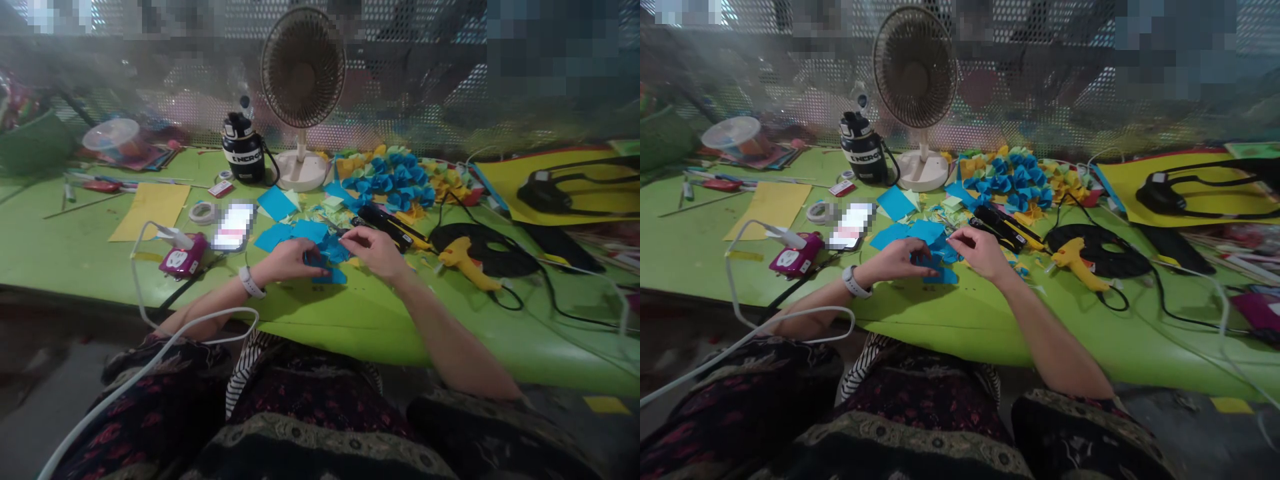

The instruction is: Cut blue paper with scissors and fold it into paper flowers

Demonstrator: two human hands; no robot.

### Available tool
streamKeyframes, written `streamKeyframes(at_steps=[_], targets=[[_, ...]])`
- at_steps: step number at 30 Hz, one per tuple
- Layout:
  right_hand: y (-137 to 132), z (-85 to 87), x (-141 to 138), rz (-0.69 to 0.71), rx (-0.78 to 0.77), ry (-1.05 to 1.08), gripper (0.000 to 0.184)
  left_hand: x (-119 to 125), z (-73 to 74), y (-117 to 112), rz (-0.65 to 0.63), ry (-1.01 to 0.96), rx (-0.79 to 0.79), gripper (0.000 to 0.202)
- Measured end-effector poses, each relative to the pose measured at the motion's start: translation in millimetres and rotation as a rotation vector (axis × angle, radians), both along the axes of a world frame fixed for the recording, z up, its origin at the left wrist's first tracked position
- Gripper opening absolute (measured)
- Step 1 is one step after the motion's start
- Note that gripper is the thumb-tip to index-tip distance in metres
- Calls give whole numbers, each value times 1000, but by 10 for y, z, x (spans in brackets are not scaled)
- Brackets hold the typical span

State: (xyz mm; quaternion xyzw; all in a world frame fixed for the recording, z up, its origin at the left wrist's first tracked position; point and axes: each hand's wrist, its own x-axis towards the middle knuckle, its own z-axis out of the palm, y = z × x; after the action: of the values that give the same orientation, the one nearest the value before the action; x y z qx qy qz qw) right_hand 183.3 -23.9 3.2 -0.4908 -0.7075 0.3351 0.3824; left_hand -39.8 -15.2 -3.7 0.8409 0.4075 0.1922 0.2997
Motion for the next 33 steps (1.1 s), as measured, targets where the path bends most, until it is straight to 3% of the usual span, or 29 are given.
streamKeyframes(at_steps=[3,6,8,11,14,19,25,30,33], targets=[[21,29,57,79,-125,-46,31,17,-59,5,-91,94,-2,30],[13,98,109,147,-201,-5,34,10,-86,32,-155,-41,-65,21],[8,165,173,175,-240,30,35,-16,-76,59,-126,-211,-134,22],[14,240,280,244,-320,29,37,-54,-57,96,3,-451,-391,25],[21,213,291,366,-390,-126,35,-65,-53,118,91,-603,-639,31],[-4,53,119,518,-315,-485,28,-47,-27,124,122,-706,-702,36],[-3,125,153,279,-185,-472,28,-49,34,123,202,-705,-603,43],[54,259,349,-87,-30,-356,27,-58,41,138,185,-667,-511,21],[70,345,499,-213,42,-295,29,-51,33,133,174,-657,-523,23]])
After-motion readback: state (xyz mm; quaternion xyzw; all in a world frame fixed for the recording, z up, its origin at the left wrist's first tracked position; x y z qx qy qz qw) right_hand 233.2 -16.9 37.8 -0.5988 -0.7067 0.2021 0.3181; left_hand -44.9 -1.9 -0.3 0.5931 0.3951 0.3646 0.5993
